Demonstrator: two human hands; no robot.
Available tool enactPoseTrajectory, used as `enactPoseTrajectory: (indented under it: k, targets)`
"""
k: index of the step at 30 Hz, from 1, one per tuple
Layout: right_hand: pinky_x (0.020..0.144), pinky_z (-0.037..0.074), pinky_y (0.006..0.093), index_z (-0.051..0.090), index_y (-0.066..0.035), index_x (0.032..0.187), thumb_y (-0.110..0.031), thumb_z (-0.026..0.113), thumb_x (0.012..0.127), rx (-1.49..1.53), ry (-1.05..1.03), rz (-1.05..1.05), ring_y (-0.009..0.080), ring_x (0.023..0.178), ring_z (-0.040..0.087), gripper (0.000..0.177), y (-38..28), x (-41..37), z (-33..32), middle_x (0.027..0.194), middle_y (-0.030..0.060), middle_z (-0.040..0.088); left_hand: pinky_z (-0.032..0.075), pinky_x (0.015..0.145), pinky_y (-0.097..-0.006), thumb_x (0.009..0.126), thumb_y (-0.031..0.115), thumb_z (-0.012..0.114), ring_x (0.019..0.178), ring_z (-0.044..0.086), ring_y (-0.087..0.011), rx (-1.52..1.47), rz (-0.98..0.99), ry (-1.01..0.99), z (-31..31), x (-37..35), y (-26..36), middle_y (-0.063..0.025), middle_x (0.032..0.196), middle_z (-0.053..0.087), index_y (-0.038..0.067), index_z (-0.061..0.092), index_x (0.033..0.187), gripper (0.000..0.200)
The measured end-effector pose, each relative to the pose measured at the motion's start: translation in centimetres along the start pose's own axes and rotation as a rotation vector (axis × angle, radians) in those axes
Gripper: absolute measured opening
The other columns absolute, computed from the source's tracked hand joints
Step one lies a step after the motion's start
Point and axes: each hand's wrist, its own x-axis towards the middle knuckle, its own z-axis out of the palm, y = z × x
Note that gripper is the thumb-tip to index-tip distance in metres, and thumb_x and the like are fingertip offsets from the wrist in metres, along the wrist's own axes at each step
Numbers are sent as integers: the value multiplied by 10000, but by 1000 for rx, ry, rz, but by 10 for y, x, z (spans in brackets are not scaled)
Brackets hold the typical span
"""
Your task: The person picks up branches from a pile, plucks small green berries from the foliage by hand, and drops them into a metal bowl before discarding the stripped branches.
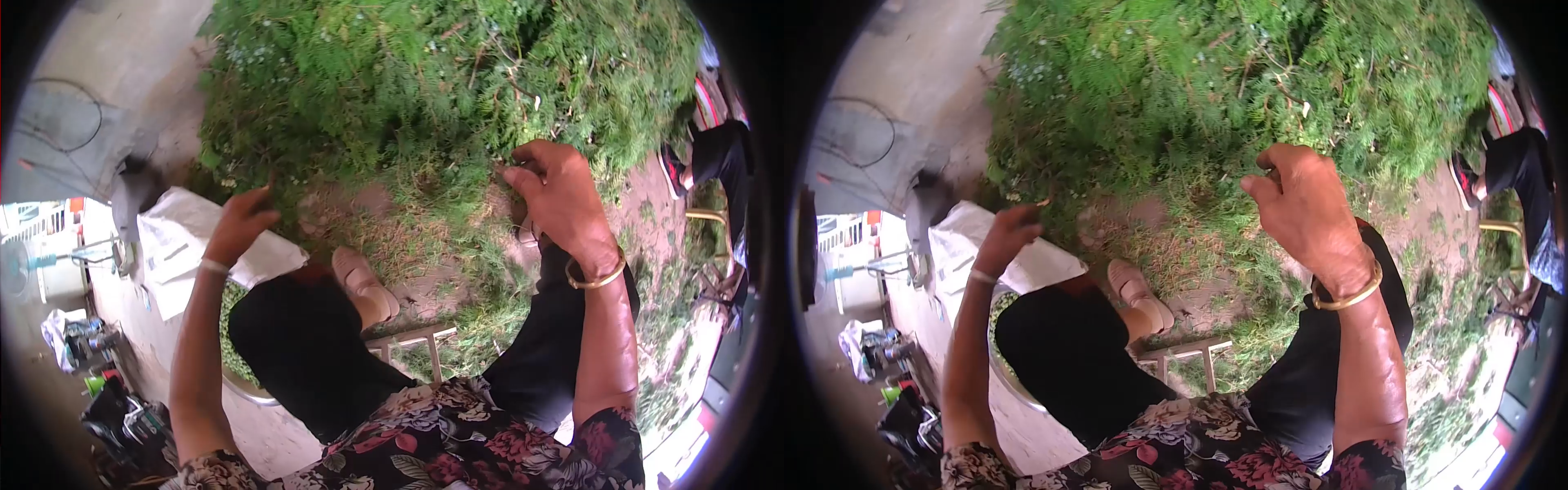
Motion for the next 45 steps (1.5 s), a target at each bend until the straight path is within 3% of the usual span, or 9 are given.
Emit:
enactPoseTrajectory:
  k: [4, 15, 20, 25, 26, 27, 32, 36, 45]
  targets:
    - [668, 508, 379, 624, 83, 934, -101, 681, 767, -41, 87, -21, 347, 709, 658, 255, -2, -7, -8, 761, 230, 647, 466, 887, -389, 764, 243, 678, 977, 602, -349, 334, 470, -306, 113, 106, 55, -219, 1046, 627, -23, 561, 1162, 492]
    - [605, 472, 231, 609, 42, 1033, -33, 648, 811, -70, 33, -22, 105, 675, 595, 238, 6, -14, -21, 808, 88, 658, 174, 1017, -716, 789, 346, 666, 1380, -58, -463, 317, -90, -495, 423, 39, 120, -171, 1530, -79, 221, 142, 1485, 880]
    - [608, 475, 234, 610, 39, 1028, -42, 656, 814, -57, 30, -14, 103, 678, 598, 233, 6, -19, -19, 808, 89, 658, 313, 1075, -516, 661, 154, 735, 1325, 302, -386, -106, 378, -1034, 528, -104, 106, -208, 1432, 229, 129, 448, 1350, 747]
    - [600, 476, 239, 609, 44, 1024, -39, 663, 807, -33, 63, 5, 113, 686, 601, 239, 7, -25, -20, 800, 90, 657, 479, 665, -351, 761, 30, 605, 508, 528, -213, -45, 221, 93, 465, -14, 36, -62, 568, 543, 30, 573, 1021, 262]
    - [597, 484, 291, 602, 36, 1001, -51, 690, 773, -45, 84, -8, 214, 674, 617, 260, 11, -25, -19, 775, 136, 642, 478, 656, -341, 788, 19, 567, 560, 524, -195, 363, 243, 195, 430, 15, 10, -77, 665, 555, 13, 521, 958, 176]
    - [595, 492, 342, 596, 29, 978, -63, 718, 740, -59, 105, -19, 314, 662, 634, 283, 12, -25, -19, 751, 182, 627, 432, 856, -470, 693, 122, 699, 877, 575, -365, -152, -456, 176, 420, 42, -28, -254, 879, 597, -63, 489, 1175, 558]
    - [578, 484, 423, 573, 20, 975, -98, 713, 731, -220, 53, -150, 374, 660, 604, 305, 10, -23, -13, 724, 192, 588, 421, 948, -458, 685, 197, 732, 1254, 369, -458, 172, -749, 134, 388, 46, -28, -385, 1403, 183, -100, 295, 1342, 843]
    - [621, 494, 394, 601, 28, 984, -64, 718, 721, -287, -80, -56, 336, 699, 629, 302, -3, -25, -9, 783, 179, 629, 436, 947, -471, 696, 197, 728, 1148, 459, -505, 88, 62, -388, 512, 6, -5, -405, 1351, 247, -88, 297, 1337, 823]
    - [605, 458, 444, 559, 0, 881, -109, 700, 734, -350, -4, -176, 363, 670, 581, 231, 2, -21, -1, 709, 162, 571, 479, 778, -453, 728, 204, 674, 889, 596, -413, -208, 216, 191, 296, 166, 125, -264, 928, 617, -47, 598, 1019, 391]
